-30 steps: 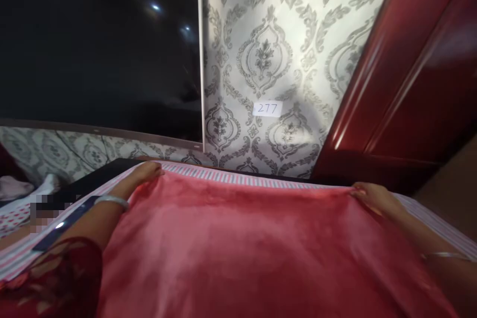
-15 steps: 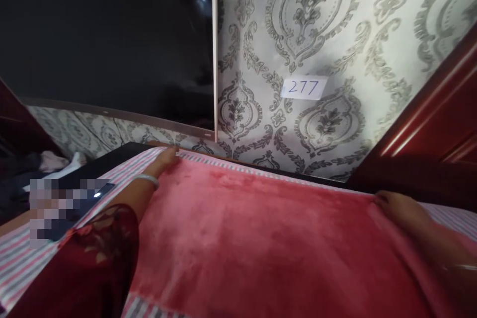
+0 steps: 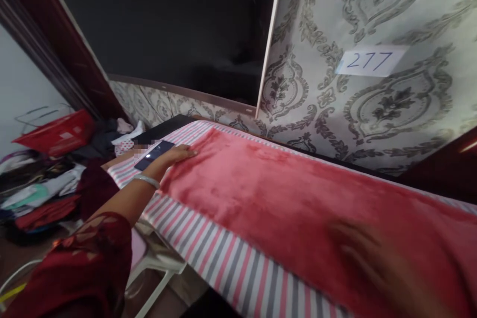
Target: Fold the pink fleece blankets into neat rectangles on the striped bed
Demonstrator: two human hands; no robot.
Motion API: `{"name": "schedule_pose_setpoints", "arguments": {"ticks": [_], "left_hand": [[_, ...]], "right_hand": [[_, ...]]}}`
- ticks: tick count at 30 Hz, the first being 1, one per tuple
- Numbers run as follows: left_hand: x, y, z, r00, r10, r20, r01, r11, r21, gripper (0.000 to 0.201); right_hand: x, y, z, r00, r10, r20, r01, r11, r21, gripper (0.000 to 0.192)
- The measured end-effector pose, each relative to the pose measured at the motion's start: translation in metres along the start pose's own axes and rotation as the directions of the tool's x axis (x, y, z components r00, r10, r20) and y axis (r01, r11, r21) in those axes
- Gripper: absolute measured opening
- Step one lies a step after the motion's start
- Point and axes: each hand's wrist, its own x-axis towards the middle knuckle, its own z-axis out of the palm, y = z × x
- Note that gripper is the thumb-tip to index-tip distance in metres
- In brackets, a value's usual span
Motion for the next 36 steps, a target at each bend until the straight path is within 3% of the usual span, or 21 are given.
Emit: {"name": "schedule_pose_setpoints", "arguments": {"ticks": [3,7,14,19,23,25,27,31,36], "left_hand": [[-0.036,-0.015,-0.008,1.000,0.015,0.023,-0.012,0.994,-0.111,0.048],[-0.071,-0.032,-0.012,0.999,0.025,0.019,-0.020,0.964,-0.264,0.068],[-0.091,-0.052,0.001,0.999,0.041,-0.034,-0.051,0.927,-0.371,0.074],[-0.088,-0.043,0.002,0.990,0.057,-0.130,-0.104,0.915,-0.390,0.067],[-0.093,-0.038,-0.009,0.988,0.030,-0.154,-0.086,0.925,-0.369,0.059],[-0.097,-0.041,-0.012,0.990,0.003,-0.142,-0.050,0.942,-0.332,0.051],[-0.101,-0.047,-0.011,0.992,-0.024,-0.126,-0.012,0.961,-0.277,0.043],[-0.104,-0.055,-0.007,0.990,-0.038,-0.138,0.018,0.990,-0.141,0.027],[-0.101,-0.046,-0.013,0.966,0.027,-0.256,-0.035,0.999,-0.024,0.017]], "right_hand": [[-0.039,-0.044,0.015,0.984,-0.140,0.107,0.135,0.989,0.052,0.041],[-0.062,-0.053,0.029,0.983,-0.127,0.136,0.123,0.992,0.037,0.051],[-0.053,-0.049,0.038,0.992,-0.096,0.078,0.091,0.993,0.068,0.042],[-0.031,-0.056,0.020,0.997,-0.038,0.066,0.031,0.993,0.110,0.041],[-0.003,-0.057,-0.016,0.980,0.135,-0.147,-0.121,0.987,0.103,0.040],[0.002,-0.060,-0.026,0.962,0.159,-0.222,-0.141,0.985,0.097,0.039],[-0.003,-0.064,-0.023,0.978,0.102,-0.184,-0.084,0.991,0.104,0.037],[-0.036,-0.064,0.005,1.000,0.005,0.007,-0.006,0.997,0.082,0.034],[-0.065,-0.036,0.017,1.000,-0.007,-0.018,0.006,0.999,-0.048,0.037]]}}
